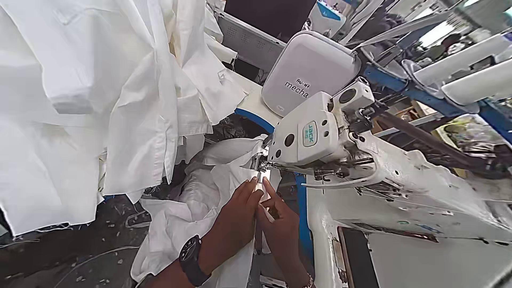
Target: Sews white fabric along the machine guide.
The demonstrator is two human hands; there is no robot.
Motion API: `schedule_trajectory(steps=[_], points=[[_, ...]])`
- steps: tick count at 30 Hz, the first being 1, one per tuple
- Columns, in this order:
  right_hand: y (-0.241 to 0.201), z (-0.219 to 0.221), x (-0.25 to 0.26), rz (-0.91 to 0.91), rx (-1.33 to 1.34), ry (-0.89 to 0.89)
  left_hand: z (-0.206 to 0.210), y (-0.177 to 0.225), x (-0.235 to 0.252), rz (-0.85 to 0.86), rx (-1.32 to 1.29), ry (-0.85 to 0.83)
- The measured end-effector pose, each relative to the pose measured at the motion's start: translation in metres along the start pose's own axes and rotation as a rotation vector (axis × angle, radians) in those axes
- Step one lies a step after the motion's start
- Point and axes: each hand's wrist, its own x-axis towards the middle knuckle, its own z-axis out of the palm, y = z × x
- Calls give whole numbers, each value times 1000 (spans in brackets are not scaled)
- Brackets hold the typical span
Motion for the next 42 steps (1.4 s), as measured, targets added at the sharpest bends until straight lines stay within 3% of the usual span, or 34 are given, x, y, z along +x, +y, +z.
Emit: schedule_trajectory(steps=[8, 13, 17, 19, 21, 23, 24, 26, 29, 31, 34, 36, 39, 42], points=[[5, 1, 7, -2, 20, -22, 3, -3, 6, 23, 44, 5], [-7, 7, 9, -107, -299, 24, 8, -5, 12, -71, -37, 43], [-26, 2, 10, -47, -455, 37, 6, -9, 28, -124, -95, 38], [-36, -27, -12, 74, -482, -93, -15, 3, 24, -230, -87, -77], [-26, -54, -42, 187, -427, -212, -56, 26, 11, -436, -168, -427], [6, -73, -72, 361, -183, -390, -75, 43, -14, -549, -243, -692], [21, -80, -78, 403, -5, -476, -77, 47, -25, -564, -264, -705], [24, -88, -73, 263, 71, -554, -74, 41, -41, -506, -379, -585], [-47, -85, -55, -198, -500, -461, -67, 30, -49, -402, -559, -488], [-93, -62, -59, -336, -758, -422, -62, 23, -52, -357, -564, -486], [-108, -30, -80, -121, -773, -537, -67, 15, -40, -350, -480, -535], [-105, -39, -78, 50, -747, -532, -75, 13, -26, -408, -463, -648], [-121, -55, -63, 18, -804, -455, -83, 20, -17, -393, -406, -776], [-112, -37, -64, 57, -690, -550, -86, 18, -19, -326, -417, -763]])
